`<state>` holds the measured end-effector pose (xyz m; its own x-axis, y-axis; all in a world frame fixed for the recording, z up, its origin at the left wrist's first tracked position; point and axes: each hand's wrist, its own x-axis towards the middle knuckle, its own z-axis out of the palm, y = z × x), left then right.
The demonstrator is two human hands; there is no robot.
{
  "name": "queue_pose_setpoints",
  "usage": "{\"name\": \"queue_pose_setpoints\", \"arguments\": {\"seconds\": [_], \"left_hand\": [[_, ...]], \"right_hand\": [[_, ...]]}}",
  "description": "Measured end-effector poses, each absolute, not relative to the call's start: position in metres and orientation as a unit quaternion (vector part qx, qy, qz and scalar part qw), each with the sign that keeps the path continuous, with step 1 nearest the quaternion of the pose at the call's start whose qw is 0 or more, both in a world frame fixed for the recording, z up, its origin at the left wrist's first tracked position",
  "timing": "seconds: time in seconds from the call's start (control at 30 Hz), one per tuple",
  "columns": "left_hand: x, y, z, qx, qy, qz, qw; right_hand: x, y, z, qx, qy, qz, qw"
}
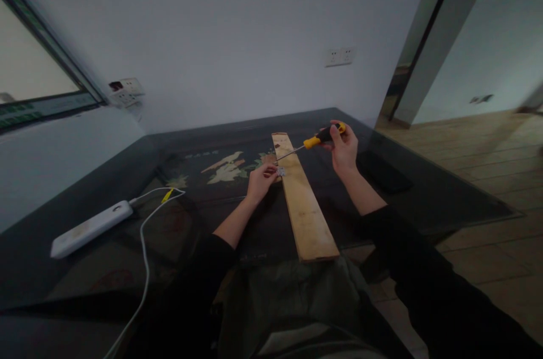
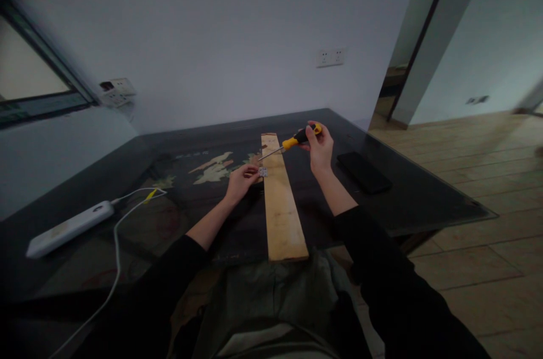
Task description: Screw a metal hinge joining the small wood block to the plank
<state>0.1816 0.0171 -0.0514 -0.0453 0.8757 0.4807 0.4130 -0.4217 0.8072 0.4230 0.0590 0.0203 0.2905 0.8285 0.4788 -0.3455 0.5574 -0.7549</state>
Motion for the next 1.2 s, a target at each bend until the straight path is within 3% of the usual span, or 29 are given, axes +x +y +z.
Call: {"name": "queue_pose_setpoints", "arguments": {"seconds": [0.27,0.97,1.2], "left_hand": [[0.182,0.017,-0.053,0.637,0.493,0.539,0.246],[0.181,0.018,-0.054,0.636,0.501,0.539,0.233],[0.183,0.018,-0.054,0.625,0.488,0.553,0.256]], "right_hand": [[0.418,0.034,0.054,-0.275,-0.515,0.381,0.717],[0.405,0.040,0.058,-0.271,-0.571,0.396,0.666],[0.396,0.042,0.086,-0.246,-0.639,0.432,0.587]]}}
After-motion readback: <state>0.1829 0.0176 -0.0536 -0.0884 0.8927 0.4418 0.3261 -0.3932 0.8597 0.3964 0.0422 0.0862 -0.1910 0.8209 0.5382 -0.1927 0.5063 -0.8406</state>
